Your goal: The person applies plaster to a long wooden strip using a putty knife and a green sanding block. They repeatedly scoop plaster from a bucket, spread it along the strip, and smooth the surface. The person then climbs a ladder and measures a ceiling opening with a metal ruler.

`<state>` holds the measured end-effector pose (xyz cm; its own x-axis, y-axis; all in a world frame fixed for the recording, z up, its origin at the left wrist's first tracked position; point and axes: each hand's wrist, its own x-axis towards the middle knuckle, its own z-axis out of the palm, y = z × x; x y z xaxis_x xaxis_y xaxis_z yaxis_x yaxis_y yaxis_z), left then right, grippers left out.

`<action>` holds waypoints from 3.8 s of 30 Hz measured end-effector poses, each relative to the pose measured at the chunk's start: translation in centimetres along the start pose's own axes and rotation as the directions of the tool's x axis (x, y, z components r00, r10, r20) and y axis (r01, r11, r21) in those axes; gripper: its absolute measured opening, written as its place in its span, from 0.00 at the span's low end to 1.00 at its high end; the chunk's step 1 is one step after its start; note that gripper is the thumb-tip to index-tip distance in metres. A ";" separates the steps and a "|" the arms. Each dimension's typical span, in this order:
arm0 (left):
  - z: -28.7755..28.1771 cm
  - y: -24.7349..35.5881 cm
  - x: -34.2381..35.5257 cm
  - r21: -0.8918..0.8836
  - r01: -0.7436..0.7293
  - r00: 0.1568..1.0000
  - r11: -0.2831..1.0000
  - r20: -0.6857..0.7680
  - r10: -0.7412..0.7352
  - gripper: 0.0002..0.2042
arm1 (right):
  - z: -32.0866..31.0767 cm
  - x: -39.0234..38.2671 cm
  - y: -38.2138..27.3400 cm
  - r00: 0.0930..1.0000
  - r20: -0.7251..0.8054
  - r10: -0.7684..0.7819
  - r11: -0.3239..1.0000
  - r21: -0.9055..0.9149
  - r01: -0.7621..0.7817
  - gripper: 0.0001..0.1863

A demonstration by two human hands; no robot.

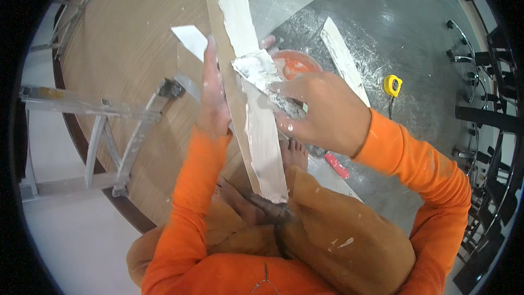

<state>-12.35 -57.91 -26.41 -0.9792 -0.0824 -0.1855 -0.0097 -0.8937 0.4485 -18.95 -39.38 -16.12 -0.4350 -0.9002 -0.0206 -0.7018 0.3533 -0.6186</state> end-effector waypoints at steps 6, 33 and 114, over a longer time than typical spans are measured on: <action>-4.5 -0.2 -0.9 0.040 -0.114 0.993 0.993 -0.026 0.115 0.42 | 3.7 -3.0 -1.6 0.985 0.171 0.038 0.999 -0.012 -0.037 0.18; -12.0 -0.9 -1.9 -0.271 -0.186 0.982 0.944 -0.061 0.176 0.29 | 6.0 -8.3 4.6 0.844 0.521 -0.129 0.990 0.110 0.084 0.26; -10.9 -1.8 7.2 -0.555 0.020 0.880 0.832 0.405 0.249 0.31 | 6.7 0.2 25.3 0.876 0.382 0.294 0.910 -0.392 -0.135 0.20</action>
<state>-17.18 -61.73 -38.06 -0.9460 -0.1162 0.3025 0.0845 -0.9897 -0.1157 -33.06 -32.31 -37.02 -0.3725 -0.7819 -0.4999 -0.8007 0.5431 -0.2527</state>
